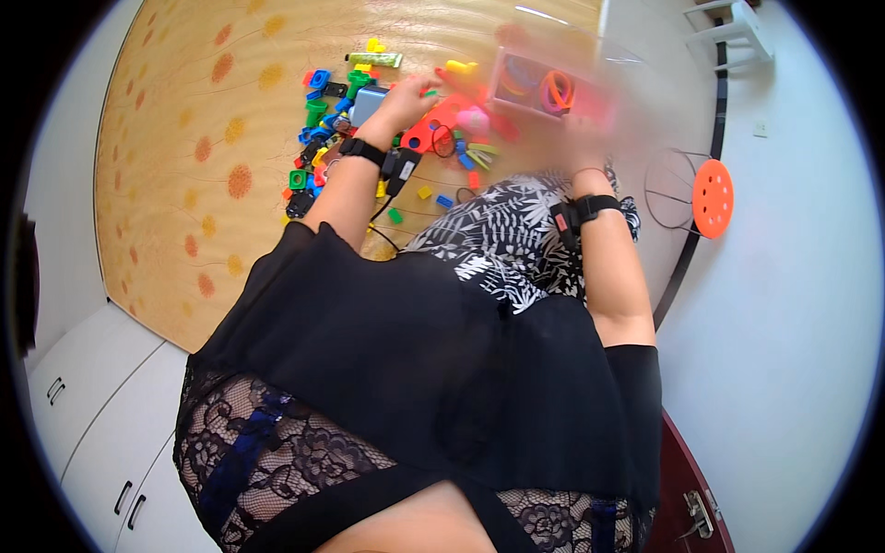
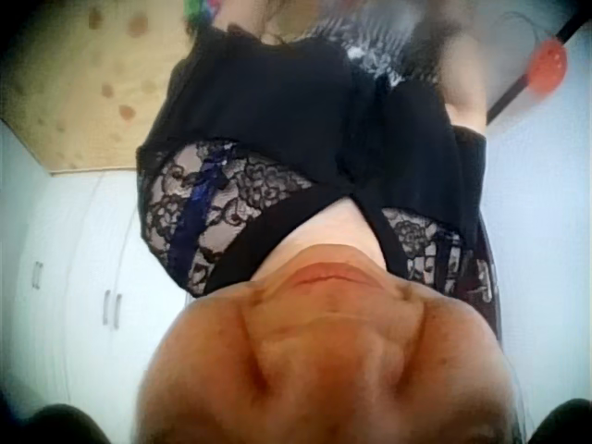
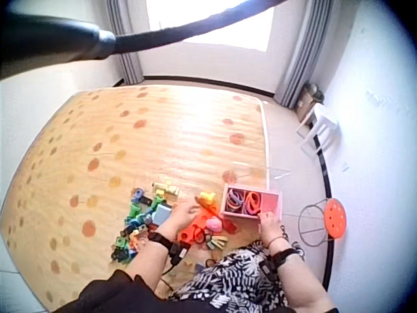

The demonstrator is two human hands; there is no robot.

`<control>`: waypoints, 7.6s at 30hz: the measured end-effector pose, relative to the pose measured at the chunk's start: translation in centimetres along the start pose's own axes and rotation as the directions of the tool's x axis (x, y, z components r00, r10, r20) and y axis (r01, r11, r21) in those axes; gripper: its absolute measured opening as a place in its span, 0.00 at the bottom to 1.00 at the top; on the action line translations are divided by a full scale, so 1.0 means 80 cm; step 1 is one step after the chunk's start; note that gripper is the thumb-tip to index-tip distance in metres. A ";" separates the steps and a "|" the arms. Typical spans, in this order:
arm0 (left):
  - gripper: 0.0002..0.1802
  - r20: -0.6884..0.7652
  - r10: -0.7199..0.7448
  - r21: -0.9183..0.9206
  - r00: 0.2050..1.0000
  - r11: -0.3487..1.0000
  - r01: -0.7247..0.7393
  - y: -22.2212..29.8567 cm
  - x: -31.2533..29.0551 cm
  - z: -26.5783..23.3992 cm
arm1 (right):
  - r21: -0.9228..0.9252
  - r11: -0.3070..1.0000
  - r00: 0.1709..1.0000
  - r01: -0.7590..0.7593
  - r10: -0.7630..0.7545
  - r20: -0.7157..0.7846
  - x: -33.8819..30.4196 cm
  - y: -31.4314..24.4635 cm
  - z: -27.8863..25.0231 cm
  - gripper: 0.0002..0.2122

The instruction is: The person sorts various plastic blocks and toys from a pile on the floor into a small pink plastic container and a cardboard box.

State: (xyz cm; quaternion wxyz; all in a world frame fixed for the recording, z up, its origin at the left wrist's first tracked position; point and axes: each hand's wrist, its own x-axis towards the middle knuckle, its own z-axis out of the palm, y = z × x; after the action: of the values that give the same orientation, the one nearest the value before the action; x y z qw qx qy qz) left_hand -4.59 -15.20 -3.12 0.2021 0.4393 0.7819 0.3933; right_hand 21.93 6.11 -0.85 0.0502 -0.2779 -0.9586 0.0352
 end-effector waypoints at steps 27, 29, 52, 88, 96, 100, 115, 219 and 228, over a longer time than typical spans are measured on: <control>0.15 0.372 -0.205 0.238 0.905 0.964 0.120 0.052 -0.093 -0.063 | 0.737 0.612 0.881 -0.285 -0.135 0.453 -0.054 -0.017 0.024 0.14; 0.14 0.304 -0.326 0.151 0.895 0.944 0.292 0.056 -0.109 -0.077 | 0.736 0.529 0.790 -0.423 -0.182 0.585 -0.038 -0.028 0.024 0.15; 0.12 0.060 -0.208 0.326 0.976 0.928 0.178 0.015 -0.059 0.024 | 0.785 0.119 0.775 -0.608 -0.126 0.620 -0.059 -0.030 0.000 0.15; 0.11 0.500 -0.069 -0.524 0.863 0.770 0.365 0.124 -0.034 0.109 | 0.827 -0.048 0.828 -0.560 -0.064 0.557 -0.080 -0.039 -0.004 0.13; 0.13 0.535 -0.125 -0.478 0.836 0.771 0.421 0.121 -0.054 0.101 | 0.742 -0.167 0.756 -0.649 -0.038 0.653 -0.075 -0.036 -0.007 0.13; 0.10 0.463 -0.097 -0.510 0.881 0.783 0.355 0.110 -0.030 0.100 | 0.717 -0.247 0.742 -0.652 -0.015 0.670 -0.072 -0.037 -0.013 0.08; 0.06 -0.044 0.442 0.278 0.896 0.867 -0.414 0.083 0.063 0.085 | 0.724 -0.277 0.753 -0.631 0.004 0.658 -0.075 -0.040 -0.020 0.13; 0.21 0.211 0.491 0.362 0.845 0.764 -0.534 0.098 0.084 0.085 | 0.039 0.991 0.987 0.129 -0.125 -0.101 0.044 0.011 0.002 0.26; 0.18 -0.056 0.226 0.428 0.973 0.886 -0.181 0.048 0.034 0.031 | 0.358 0.933 0.998 0.035 -0.013 -0.062 0.019 -0.042 -0.055 0.19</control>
State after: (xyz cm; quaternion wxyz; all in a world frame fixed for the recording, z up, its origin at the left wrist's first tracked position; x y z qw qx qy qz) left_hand -2.40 -10.66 -1.52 0.0194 0.5309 0.8072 0.2575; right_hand 19.38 4.26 3.98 0.1284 -0.2532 -0.9375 0.2010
